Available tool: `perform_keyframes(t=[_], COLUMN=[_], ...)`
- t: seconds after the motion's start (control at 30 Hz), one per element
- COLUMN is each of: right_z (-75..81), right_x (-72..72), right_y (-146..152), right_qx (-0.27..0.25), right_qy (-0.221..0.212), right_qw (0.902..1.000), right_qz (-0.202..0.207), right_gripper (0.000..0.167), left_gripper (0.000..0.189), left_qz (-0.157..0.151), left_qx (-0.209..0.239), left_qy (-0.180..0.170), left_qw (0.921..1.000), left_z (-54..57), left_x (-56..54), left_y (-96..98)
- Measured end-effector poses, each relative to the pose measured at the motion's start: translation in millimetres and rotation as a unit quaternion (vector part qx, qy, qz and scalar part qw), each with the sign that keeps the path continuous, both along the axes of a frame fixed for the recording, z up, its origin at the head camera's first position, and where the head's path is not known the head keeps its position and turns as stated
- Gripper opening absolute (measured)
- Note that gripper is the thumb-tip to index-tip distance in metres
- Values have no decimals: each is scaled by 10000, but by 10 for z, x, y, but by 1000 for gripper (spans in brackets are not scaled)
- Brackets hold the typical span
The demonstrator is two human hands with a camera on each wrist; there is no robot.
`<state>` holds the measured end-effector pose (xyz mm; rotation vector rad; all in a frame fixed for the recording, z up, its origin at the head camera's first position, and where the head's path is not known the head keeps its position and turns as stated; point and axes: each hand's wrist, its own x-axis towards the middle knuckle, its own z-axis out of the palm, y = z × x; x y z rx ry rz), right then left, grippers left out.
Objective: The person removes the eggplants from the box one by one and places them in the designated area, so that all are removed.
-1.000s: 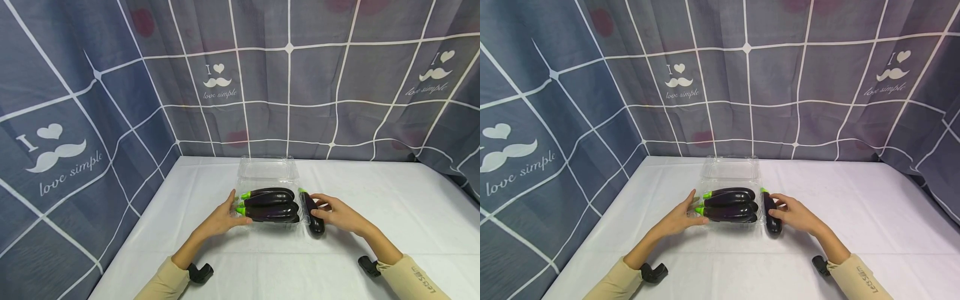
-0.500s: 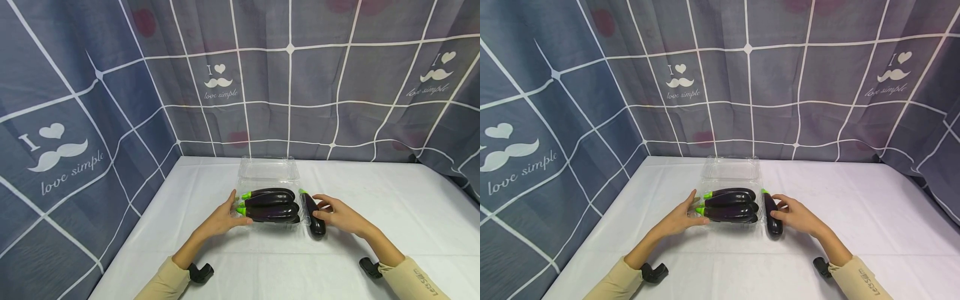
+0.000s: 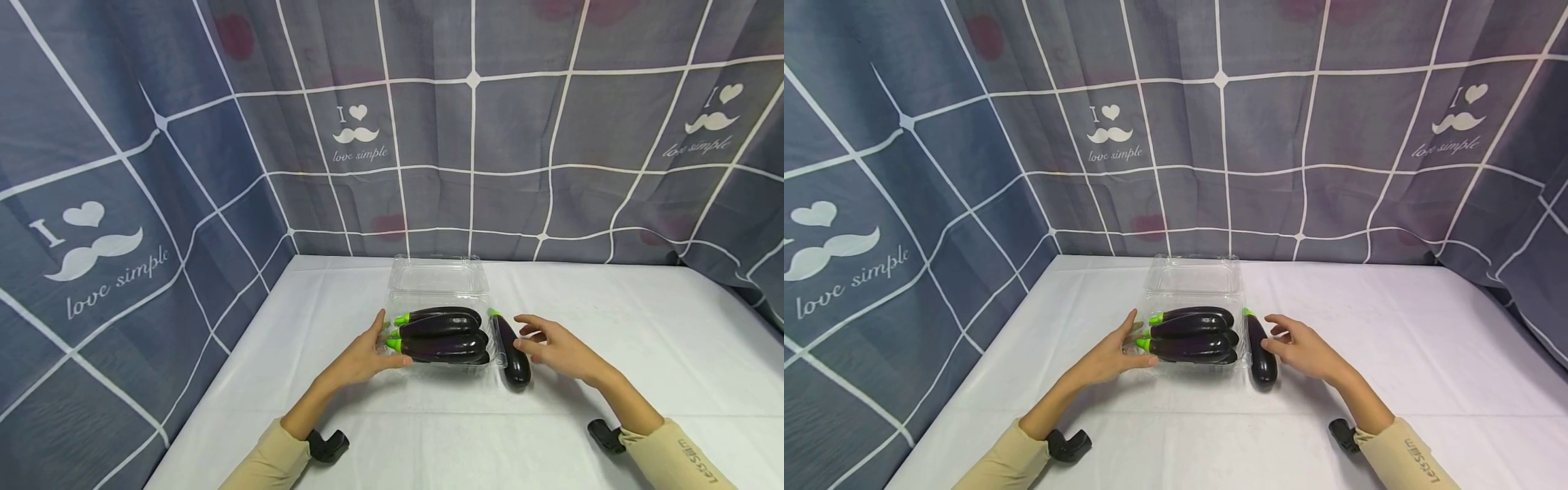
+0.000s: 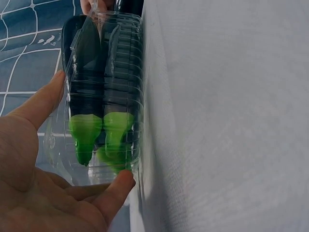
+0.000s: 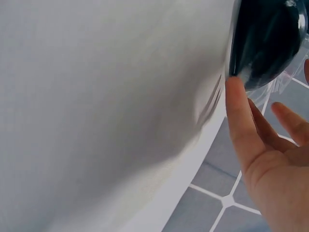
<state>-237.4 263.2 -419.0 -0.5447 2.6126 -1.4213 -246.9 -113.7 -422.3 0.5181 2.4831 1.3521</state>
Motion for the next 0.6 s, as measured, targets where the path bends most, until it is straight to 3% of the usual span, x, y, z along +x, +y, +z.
perform_keyframes(t=[0.2, 0.4, 0.6], right_z=[53, 151, 192], right_x=[-27, -28, 6], right_y=[-40, -114, -185], right_qx=[324, 237, -20], right_qy=[658, 1094, 1139], right_qw=[9965, 9919, 9919], right_qz=[-409, -607, -563], right_gripper=[48, 40, 38], left_gripper=[120, 120, 119], left_qz=[1, 7, 19], left_qx=[-44, 28, 196], left_qy=[17, -41, -123], left_qw=[10000, 10000, 9997], left_z=[2, 1, -9], left_x=[0, -8, 1], left_y=[-4, -2, 2])
